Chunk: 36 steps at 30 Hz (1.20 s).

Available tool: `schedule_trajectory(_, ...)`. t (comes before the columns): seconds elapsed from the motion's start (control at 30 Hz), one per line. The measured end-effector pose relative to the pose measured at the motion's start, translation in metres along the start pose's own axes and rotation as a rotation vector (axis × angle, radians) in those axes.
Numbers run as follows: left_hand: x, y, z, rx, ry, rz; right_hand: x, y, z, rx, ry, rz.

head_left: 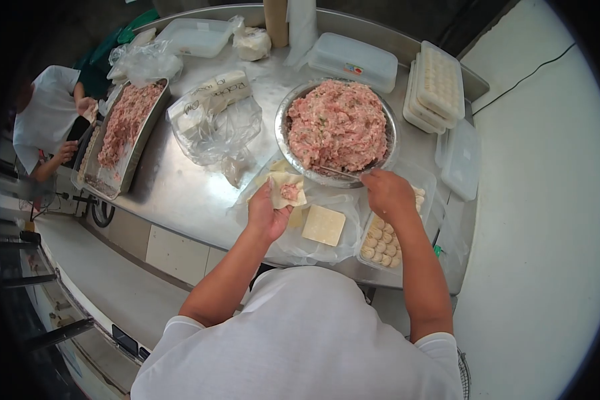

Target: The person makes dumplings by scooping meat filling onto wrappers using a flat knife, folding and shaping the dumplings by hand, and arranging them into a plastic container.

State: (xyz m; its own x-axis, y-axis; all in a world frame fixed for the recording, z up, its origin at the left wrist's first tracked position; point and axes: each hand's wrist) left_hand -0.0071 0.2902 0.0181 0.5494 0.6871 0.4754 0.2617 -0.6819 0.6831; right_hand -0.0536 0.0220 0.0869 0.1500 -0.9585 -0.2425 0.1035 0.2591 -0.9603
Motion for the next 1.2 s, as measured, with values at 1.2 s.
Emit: schedule_trajectory(1.2, -0.037, 0.080, -0.028, -0.557, 0.287, 1.409, -0.024, -0.067, -0.151, 0.265, 0.405, 0.532)
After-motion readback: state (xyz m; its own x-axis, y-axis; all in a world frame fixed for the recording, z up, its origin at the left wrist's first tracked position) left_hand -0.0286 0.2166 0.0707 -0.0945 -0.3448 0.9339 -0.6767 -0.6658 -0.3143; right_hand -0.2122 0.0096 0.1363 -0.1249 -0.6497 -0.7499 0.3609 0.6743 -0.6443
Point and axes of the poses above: each hand's wrist, its own z-axis towards the middle knuckle, its own y-axis out of the palm, x = y × z, and after that the axes turned 4 degrees about z, right-handed
